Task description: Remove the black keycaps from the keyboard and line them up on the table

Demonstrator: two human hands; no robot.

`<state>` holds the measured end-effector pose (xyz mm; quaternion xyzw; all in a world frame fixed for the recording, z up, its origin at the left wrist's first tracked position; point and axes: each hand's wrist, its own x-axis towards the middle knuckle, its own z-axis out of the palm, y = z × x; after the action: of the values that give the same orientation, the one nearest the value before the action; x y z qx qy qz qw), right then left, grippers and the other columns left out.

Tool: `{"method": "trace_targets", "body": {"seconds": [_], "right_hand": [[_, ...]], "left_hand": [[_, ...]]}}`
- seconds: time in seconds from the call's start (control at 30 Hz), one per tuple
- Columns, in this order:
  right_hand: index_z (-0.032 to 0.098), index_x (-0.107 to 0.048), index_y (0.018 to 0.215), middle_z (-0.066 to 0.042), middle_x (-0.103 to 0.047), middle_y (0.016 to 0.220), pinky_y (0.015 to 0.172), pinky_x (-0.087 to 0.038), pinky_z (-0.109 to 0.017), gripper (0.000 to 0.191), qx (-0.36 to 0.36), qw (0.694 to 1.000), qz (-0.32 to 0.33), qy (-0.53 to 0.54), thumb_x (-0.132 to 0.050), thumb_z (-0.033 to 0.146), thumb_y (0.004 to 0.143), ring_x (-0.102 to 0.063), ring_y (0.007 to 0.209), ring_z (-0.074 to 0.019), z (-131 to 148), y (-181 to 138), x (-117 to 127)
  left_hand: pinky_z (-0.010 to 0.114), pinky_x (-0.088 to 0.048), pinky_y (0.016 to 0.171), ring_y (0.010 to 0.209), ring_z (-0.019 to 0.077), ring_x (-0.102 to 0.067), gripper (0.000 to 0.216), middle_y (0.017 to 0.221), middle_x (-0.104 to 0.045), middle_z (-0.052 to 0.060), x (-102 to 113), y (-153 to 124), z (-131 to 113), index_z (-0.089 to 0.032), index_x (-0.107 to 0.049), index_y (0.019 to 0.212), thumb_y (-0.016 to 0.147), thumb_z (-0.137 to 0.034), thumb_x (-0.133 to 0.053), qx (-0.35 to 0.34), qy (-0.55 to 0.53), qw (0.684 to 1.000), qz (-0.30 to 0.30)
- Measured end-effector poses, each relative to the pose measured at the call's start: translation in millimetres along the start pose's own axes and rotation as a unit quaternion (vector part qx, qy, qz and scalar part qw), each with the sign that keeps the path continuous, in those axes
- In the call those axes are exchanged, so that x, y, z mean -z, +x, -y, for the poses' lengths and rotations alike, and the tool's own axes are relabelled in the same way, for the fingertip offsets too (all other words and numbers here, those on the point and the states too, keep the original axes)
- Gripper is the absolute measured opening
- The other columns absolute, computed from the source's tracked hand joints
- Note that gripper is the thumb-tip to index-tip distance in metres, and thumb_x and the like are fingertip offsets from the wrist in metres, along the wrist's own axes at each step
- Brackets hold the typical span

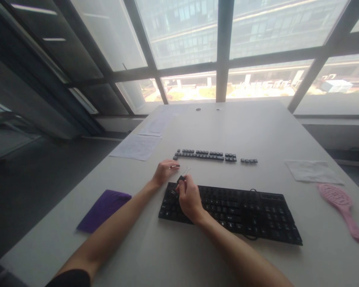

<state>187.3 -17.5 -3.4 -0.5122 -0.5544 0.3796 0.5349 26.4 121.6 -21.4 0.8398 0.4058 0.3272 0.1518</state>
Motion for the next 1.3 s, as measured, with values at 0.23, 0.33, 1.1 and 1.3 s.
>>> {"method": "trace_targets", "body": {"seconds": [0.23,0.33,1.1,1.3], "right_hand": [[0.021,-0.052,0.093,0.0,-0.065,0.069,0.066,-0.045,-0.028,0.011,-0.002,1.0,0.012,0.013,-0.045,0.029,0.097,-0.063,0.064,-0.0177,0.8,0.6,-0.2],[0.022,-0.052,0.094,0.001,-0.065,0.069,0.066,-0.045,-0.028,0.011,-0.002,1.0,0.017,0.015,-0.045,0.029,0.097,-0.063,0.064,-0.0178,0.0,0.6,0.0],[0.022,-0.053,0.091,-0.001,-0.066,0.07,0.064,-0.046,-0.028,0.017,-0.007,0.999,0.003,0.046,-0.045,0.035,0.098,-0.063,0.065,-0.0179,-3.5,0.0,0.7],[0.021,-0.054,0.093,-0.003,-0.066,0.077,0.064,-0.048,-0.029,0.017,-0.008,0.995,-0.043,0.092,-0.047,0.037,0.097,-0.062,0.068,-0.0182,-3.7,2.0,1.4]], "left_hand": [[0.037,-0.052,0.085,0.098,0.0233,-0.055,0.009,0.101,-0.066,0.005,6.8,0.0,0.9,-0.027,-0.077,0.092,0.086,-0.029,-0.071,-0.025,0.15,0.988,-0.013],[0.039,-0.052,0.087,0.099,0.0249,-0.053,0.009,0.102,-0.064,0.007,2.7,9.7,-1.2,-0.025,-0.077,0.091,0.085,-0.03,-0.072,-0.015,0.165,0.986,-0.03],[0.041,-0.049,0.091,0.101,0.0263,-0.051,0.009,0.103,-0.063,0.007,-9.7,27.7,7.2,-0.023,-0.075,0.09,0.081,-0.025,-0.076,0.004,0.153,0.987,-0.055],[0.039,-0.048,0.092,0.102,0.025,-0.053,0.018,0.103,-0.064,0.007,-7.2,26.7,6.6,-0.024,-0.073,0.099,0.081,-0.026,-0.077,0.012,0.14,0.987,-0.074]]}}
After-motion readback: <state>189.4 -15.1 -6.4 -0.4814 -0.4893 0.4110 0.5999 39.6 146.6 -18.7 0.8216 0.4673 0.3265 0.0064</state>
